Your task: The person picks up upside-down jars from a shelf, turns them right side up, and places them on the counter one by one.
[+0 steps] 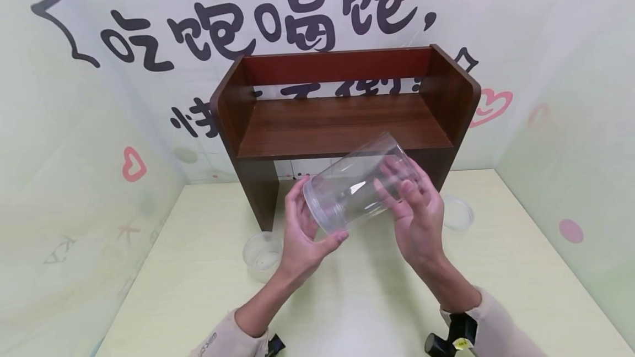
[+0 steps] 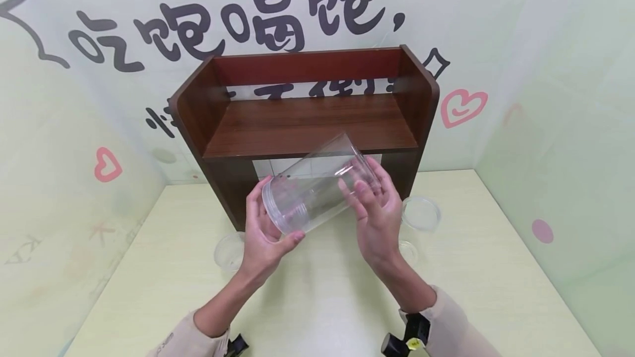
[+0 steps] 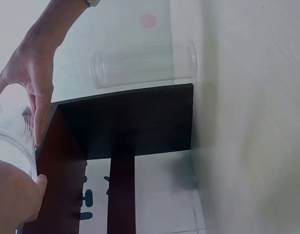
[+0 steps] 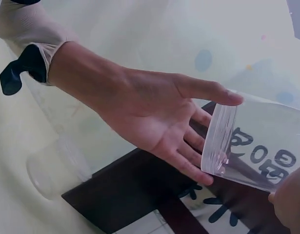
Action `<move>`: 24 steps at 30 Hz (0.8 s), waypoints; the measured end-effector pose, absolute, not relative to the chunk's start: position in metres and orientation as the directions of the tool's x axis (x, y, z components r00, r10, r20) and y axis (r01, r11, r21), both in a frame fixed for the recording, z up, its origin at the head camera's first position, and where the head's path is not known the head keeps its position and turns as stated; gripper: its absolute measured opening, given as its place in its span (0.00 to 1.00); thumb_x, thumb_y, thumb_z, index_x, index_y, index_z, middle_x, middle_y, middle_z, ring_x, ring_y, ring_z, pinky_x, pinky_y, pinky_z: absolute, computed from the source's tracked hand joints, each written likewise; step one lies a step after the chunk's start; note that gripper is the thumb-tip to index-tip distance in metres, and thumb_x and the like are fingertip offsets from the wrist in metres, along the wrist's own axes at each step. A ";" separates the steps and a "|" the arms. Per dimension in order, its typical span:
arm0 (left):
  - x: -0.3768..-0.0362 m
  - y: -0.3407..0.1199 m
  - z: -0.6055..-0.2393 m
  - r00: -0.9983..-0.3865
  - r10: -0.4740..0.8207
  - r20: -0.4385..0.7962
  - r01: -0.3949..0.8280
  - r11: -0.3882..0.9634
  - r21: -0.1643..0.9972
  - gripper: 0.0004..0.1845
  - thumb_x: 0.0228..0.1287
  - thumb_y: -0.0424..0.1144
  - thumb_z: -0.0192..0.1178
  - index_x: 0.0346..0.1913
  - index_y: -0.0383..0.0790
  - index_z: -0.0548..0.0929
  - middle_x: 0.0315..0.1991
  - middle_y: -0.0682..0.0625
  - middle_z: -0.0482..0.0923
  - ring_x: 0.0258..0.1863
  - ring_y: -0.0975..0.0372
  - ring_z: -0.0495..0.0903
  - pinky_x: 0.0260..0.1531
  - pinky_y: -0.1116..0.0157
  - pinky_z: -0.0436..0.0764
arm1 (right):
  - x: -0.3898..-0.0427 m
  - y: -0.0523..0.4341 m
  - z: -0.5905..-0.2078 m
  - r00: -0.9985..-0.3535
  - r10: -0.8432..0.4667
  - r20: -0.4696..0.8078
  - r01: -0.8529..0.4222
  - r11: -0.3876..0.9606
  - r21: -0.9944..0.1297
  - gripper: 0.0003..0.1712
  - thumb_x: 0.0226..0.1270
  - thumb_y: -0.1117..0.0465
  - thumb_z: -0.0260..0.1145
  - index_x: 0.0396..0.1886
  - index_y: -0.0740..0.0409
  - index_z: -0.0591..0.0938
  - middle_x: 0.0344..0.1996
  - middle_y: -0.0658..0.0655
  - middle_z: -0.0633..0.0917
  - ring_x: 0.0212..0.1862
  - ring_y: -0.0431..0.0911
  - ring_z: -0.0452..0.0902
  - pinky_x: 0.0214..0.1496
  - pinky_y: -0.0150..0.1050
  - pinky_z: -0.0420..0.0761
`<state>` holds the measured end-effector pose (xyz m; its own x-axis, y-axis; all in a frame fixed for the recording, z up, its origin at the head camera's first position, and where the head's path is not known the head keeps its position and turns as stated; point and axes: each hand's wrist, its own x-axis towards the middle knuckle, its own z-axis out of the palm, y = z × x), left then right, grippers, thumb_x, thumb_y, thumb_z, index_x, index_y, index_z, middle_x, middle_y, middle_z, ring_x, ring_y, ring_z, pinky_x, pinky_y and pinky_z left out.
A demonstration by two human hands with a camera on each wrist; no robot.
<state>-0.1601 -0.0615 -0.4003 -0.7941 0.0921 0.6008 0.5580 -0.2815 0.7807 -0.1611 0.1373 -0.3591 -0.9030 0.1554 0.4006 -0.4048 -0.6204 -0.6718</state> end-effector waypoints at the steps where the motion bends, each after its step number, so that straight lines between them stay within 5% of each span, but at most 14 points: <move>1: -0.160 -0.061 -0.401 -0.790 0.092 0.606 0.560 -0.294 0.774 0.58 0.52 0.34 0.81 0.81 0.38 0.53 0.77 0.33 0.58 0.73 0.45 0.67 0.68 0.56 0.81 | -0.161 0.137 -0.361 -0.905 0.146 0.400 -0.396 -0.631 -0.667 0.36 0.75 0.62 0.66 0.77 0.67 0.65 0.67 0.68 0.79 0.68 0.57 0.78 0.70 0.50 0.81; 12: -0.163 -0.073 -0.403 -0.782 0.099 0.615 0.579 -0.247 0.777 0.56 0.46 0.27 0.77 0.78 0.35 0.57 0.75 0.29 0.60 0.71 0.32 0.66 0.67 0.49 0.82 | -0.158 0.152 -0.372 -0.924 0.007 0.381 -0.326 -0.532 -0.781 0.32 0.79 0.65 0.59 0.77 0.71 0.63 0.69 0.68 0.78 0.70 0.55 0.78 0.72 0.48 0.79; 20: -0.164 -0.087 -0.397 -0.787 0.137 0.602 0.591 -0.113 0.799 0.55 0.43 0.24 0.78 0.78 0.35 0.62 0.73 0.42 0.67 0.69 0.49 0.74 0.65 0.52 0.83 | -0.153 0.177 -0.377 -0.936 0.016 0.351 -0.351 -0.025 -0.936 0.29 0.74 0.69 0.64 0.73 0.69 0.74 0.58 0.47 0.86 0.59 0.40 0.84 0.65 0.29 0.82; 24: -0.165 -0.095 -0.396 -0.789 0.167 0.591 0.603 0.022 0.798 0.55 0.42 0.26 0.80 0.78 0.37 0.64 0.73 0.43 0.69 0.67 0.51 0.75 0.63 0.55 0.85 | -0.152 0.191 -0.377 -0.902 0.008 0.431 -0.427 0.126 -0.896 0.32 0.69 0.74 0.69 0.72 0.70 0.74 0.62 0.49 0.83 0.62 0.36 0.82 0.65 0.29 0.82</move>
<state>-0.1647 -0.0952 -0.3957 -0.7888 0.1670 0.5915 0.6027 0.0215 0.7977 -0.1524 0.1909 -0.3771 -0.9023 0.0078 0.4311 -0.4268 0.1258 -0.8955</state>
